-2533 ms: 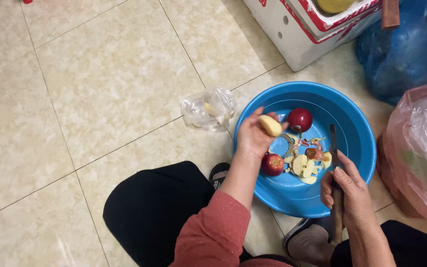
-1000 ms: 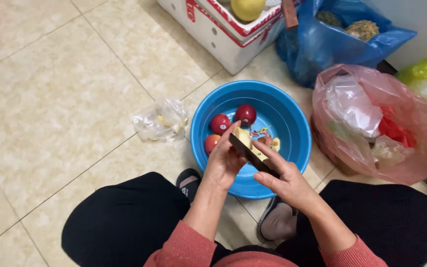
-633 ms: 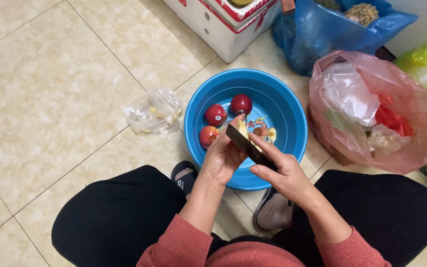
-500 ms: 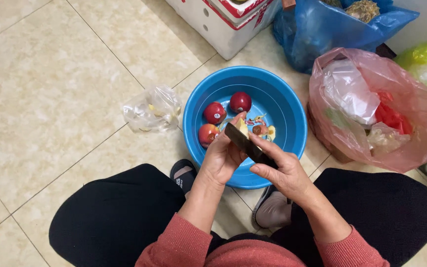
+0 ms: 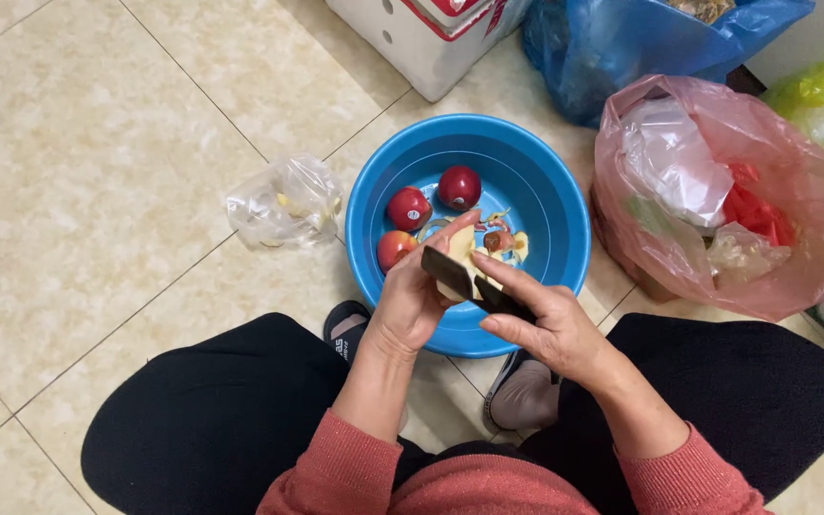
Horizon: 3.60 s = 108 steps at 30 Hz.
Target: Peel and slice apples with a knife into a blue plastic bowl
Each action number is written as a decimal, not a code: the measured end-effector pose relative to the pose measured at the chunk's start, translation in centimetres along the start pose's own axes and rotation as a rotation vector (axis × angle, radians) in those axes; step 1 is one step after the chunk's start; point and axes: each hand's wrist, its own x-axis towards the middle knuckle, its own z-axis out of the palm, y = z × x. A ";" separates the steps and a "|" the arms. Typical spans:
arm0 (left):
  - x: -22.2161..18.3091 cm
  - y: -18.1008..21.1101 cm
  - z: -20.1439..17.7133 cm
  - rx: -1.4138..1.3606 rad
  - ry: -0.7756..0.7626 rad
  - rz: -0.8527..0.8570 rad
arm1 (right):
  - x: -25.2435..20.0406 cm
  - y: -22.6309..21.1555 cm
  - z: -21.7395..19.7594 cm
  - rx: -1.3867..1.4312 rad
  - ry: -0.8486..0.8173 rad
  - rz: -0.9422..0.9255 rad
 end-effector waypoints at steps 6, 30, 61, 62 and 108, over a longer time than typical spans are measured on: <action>0.1 0.0 -0.1 0.050 -0.012 -0.001 | 0.4 0.6 -0.3 0.127 0.006 -0.051; 1.2 -0.8 -0.2 0.116 -0.024 0.080 | 0.6 4.6 1.4 0.453 0.099 0.058; 2.1 -4.7 -2.2 0.745 0.296 0.637 | 0.8 3.3 2.8 0.476 0.250 0.126; 2.3 -4.9 -2.2 0.745 0.297 0.636 | 0.8 3.2 2.7 0.476 0.250 0.126; 3.2 -2.7 -3.2 0.152 0.277 0.451 | -2.1 6.5 -0.5 1.021 0.195 0.205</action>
